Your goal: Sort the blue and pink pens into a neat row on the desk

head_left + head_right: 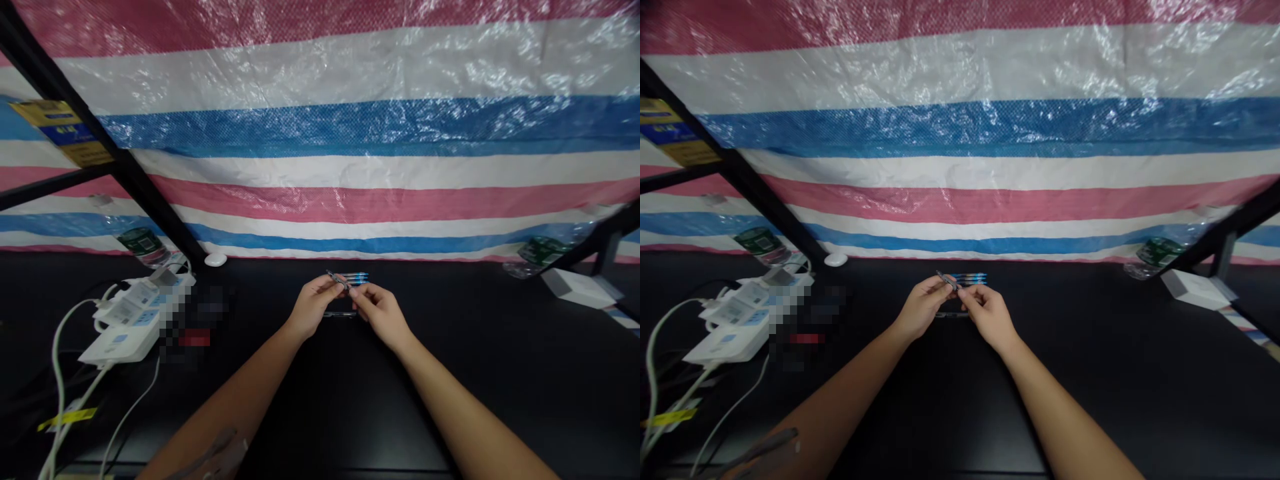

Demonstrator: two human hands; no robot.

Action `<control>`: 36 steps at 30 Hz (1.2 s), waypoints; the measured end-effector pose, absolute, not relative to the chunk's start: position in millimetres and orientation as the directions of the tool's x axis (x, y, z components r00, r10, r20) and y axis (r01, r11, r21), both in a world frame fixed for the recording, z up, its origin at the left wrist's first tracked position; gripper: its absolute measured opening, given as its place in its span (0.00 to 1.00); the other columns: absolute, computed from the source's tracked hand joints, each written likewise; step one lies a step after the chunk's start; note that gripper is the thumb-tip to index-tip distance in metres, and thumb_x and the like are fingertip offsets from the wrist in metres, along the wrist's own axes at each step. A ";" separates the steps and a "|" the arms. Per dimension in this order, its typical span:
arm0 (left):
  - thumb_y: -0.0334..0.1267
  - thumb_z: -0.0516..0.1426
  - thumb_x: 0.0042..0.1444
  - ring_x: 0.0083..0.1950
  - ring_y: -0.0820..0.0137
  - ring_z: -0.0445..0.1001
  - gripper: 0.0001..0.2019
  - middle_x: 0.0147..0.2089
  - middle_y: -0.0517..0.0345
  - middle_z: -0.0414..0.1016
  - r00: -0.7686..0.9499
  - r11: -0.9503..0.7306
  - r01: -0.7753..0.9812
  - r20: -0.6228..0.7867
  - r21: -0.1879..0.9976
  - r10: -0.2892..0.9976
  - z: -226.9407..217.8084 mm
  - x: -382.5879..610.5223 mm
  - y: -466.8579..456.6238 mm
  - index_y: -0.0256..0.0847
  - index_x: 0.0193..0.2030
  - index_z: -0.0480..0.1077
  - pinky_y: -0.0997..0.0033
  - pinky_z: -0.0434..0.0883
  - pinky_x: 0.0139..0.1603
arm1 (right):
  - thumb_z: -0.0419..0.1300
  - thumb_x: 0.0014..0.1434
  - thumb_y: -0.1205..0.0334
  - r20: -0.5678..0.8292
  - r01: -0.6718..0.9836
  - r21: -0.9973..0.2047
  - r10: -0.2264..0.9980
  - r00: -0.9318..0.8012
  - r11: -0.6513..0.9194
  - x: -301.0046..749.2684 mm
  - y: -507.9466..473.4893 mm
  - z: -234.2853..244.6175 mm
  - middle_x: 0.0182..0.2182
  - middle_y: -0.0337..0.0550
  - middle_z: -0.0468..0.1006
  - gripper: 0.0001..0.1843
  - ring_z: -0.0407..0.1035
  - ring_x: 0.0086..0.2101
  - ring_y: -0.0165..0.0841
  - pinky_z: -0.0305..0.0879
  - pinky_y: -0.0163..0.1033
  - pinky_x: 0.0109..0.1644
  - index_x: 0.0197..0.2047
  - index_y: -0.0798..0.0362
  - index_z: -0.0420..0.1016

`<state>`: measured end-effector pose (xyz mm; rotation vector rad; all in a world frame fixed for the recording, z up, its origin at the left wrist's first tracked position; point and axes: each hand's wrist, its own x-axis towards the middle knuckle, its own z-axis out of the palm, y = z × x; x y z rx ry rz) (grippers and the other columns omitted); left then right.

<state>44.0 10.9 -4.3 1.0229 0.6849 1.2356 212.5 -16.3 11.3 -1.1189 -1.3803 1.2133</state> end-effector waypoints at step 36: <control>0.40 0.67 0.55 0.46 0.67 0.77 0.09 0.43 0.54 0.81 0.149 -0.069 -0.428 0.146 0.901 0.978 0.0 41.6 11.4 0.40 0.42 0.82 0.64 0.70 0.56 | 0.60 0.65 0.43 -0.057 -0.252 -0.961 0.973 -0.222 -0.114 210.2 -16.4 13.5 0.16 0.31 0.61 0.23 0.48 0.14 0.22 0.39 0.34 0.20 0.33 0.57 0.76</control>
